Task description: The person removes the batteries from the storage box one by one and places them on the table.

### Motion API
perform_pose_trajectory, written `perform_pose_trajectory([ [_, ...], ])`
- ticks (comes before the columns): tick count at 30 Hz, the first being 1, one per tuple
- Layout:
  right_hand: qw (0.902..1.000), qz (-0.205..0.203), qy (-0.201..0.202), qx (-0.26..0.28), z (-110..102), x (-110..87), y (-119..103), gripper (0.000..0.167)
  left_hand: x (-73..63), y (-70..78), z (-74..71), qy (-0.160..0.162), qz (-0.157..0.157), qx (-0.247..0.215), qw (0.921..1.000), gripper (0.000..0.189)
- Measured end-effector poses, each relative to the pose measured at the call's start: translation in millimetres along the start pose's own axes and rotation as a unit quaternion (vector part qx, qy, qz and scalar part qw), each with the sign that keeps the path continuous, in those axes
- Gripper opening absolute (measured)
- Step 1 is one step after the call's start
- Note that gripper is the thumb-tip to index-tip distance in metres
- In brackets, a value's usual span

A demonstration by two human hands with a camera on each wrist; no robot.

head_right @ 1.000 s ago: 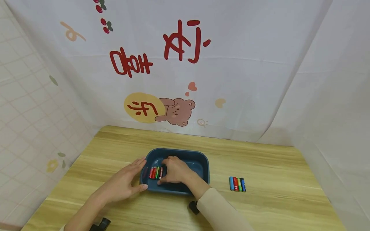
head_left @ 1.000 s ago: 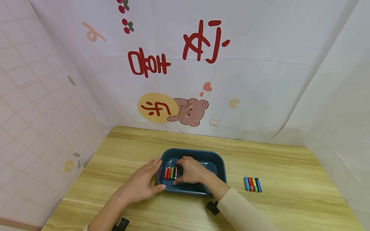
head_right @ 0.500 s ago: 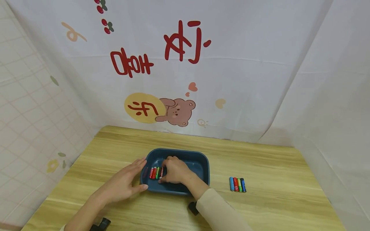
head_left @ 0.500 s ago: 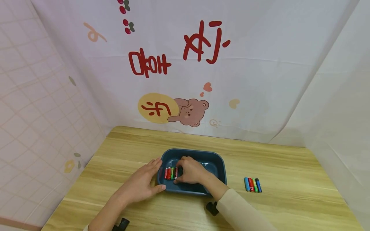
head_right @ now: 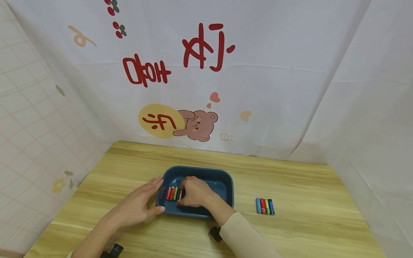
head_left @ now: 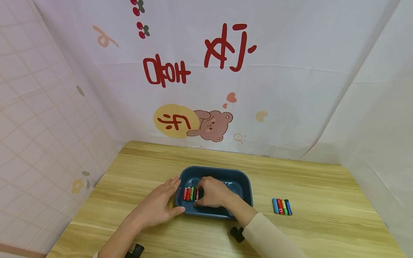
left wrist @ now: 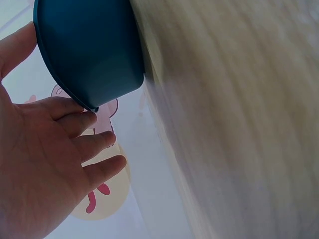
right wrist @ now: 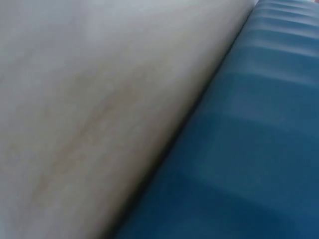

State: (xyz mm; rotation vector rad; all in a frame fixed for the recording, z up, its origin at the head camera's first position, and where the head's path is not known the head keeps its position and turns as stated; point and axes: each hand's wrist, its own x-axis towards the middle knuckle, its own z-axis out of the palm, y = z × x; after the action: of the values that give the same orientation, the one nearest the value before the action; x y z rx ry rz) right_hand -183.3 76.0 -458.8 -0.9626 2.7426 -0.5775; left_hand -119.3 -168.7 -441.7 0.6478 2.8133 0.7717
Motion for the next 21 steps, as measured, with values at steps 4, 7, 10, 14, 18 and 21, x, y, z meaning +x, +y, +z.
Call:
perform_pose_trajectory([
  [4,0.9999,-0.001,-0.002,0.012,-1,-3.3,-2,0.044,0.1,0.3,-0.1,0.0,-0.001,0.002,1.0,0.092],
  [7,0.9996,-0.001,0.0,0.027,-3,-5.6,-2,0.045,0.1,0.4,-0.1,0.0,-0.002,0.003,1.0,0.093],
  [10,0.9989,-0.004,0.005,0.046,-6,-8.0,-2,0.044,-0.3,0.2,-0.1,0.0,-0.002,0.002,1.0,0.093],
  [14,0.9978,-0.011,0.013,0.064,-9,-11.5,0,0.043,-0.5,0.2,-0.5,0.001,-0.002,0.003,1.0,0.093],
  [18,0.9966,-0.016,0.023,0.078,-10,-15.5,3,0.045,-0.4,-0.4,-0.9,0.001,-0.001,0.002,1.0,0.093],
  [21,0.9961,-0.011,0.026,0.083,-12,-18.6,5,0.047,-0.6,-0.4,-1.2,0.001,-0.003,0.002,1.0,0.093],
])
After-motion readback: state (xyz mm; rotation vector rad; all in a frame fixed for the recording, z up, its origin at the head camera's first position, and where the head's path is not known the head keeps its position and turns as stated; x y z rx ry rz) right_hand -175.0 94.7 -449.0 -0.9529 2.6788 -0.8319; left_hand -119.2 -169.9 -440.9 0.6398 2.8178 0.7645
